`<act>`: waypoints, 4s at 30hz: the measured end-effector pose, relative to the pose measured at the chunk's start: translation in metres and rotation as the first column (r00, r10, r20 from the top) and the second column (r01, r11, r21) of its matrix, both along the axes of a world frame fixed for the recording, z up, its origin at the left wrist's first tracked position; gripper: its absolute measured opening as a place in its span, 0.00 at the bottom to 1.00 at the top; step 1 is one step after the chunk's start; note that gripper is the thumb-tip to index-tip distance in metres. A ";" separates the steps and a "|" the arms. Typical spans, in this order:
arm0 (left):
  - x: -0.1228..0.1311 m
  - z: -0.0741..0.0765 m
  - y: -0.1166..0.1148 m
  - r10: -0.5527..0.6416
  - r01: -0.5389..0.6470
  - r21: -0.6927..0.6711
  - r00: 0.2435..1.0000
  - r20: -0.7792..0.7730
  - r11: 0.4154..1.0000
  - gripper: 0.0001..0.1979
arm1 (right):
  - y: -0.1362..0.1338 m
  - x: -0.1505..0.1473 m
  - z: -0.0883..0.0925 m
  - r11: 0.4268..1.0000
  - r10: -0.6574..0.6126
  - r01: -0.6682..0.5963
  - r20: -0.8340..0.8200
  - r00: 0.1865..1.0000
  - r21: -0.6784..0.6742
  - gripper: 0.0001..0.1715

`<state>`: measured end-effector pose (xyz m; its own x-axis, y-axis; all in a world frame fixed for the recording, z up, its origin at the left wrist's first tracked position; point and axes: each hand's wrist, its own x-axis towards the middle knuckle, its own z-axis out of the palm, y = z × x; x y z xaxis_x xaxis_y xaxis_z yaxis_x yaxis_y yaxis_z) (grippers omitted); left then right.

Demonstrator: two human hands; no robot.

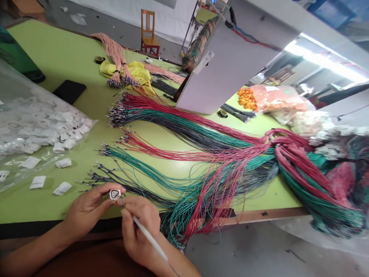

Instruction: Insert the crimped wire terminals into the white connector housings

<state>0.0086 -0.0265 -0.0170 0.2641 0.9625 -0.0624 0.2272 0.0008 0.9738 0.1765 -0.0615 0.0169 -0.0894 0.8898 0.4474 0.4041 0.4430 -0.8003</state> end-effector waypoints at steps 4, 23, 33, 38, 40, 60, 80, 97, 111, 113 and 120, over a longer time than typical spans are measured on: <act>0.005 0.005 0.001 0.059 -0.011 -0.201 0.970 0.236 0.980 0.08 | 0.001 0.005 -0.001 0.999 0.041 -0.042 -0.072 0.997 -0.014 0.12; 0.008 0.008 0.005 0.395 0.140 -0.623 0.662 0.637 0.770 0.15 | 0.023 -0.019 0.000 0.977 -0.036 0.028 -0.033 0.999 -0.210 0.08; 0.005 0.003 0.005 0.305 0.155 -0.564 0.710 0.634 0.811 0.12 | 0.021 -0.021 0.002 0.983 -0.029 0.029 0.002 1.000 -0.182 0.08; 0.007 0.006 0.006 0.295 0.138 -0.566 0.740 0.604 0.812 0.11 | 0.020 -0.019 -0.002 0.978 -0.026 0.019 -0.033 0.999 -0.206 0.08; 0.008 0.010 0.008 0.349 0.180 -0.601 0.673 0.652 0.779 0.11 | 0.020 -0.017 -0.003 0.976 -0.025 0.008 -0.078 0.997 -0.218 0.08; 0.002 0.015 0.017 0.568 0.294 -0.741 0.493 0.659 0.604 0.07 | 0.012 -0.006 0.000 0.961 -0.094 -0.032 -0.434 0.896 -0.275 0.06; 0.005 -0.002 0.000 0.143 -0.125 -0.086 0.957 0.254 0.988 0.09 | 0.011 -0.006 0.013 0.969 -0.053 -0.044 -0.372 0.927 -0.245 0.08; 0.000 -0.002 -0.003 0.069 -0.061 -0.037 0.966 0.250 0.997 0.09 | 0.002 -0.005 0.016 0.997 0.027 -0.030 -0.035 0.999 -0.070 0.14; 0.002 -0.002 -0.003 0.123 -0.122 -0.021 0.959 0.257 0.992 0.08 | -0.004 -0.008 0.009 1.000 0.003 -0.002 0.101 0.995 -0.012 0.16; 0.002 -0.002 -0.003 0.128 -0.130 -0.007 0.961 0.247 0.991 0.08 | -0.004 -0.009 0.009 1.000 -0.007 0.009 0.122 0.993 -0.015 0.16; 0.003 0.001 -0.001 0.172 -0.167 -0.042 0.952 0.254 0.985 0.08 | -0.005 -0.011 0.011 1.000 -0.014 0.012 0.128 0.992 0.022 0.17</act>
<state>0.0118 -0.0279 -0.0163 0.1069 0.9937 -0.0340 -0.0347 0.0380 0.9987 0.1652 -0.0667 0.0276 -0.1359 0.8816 0.4520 0.5086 0.4536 -0.7319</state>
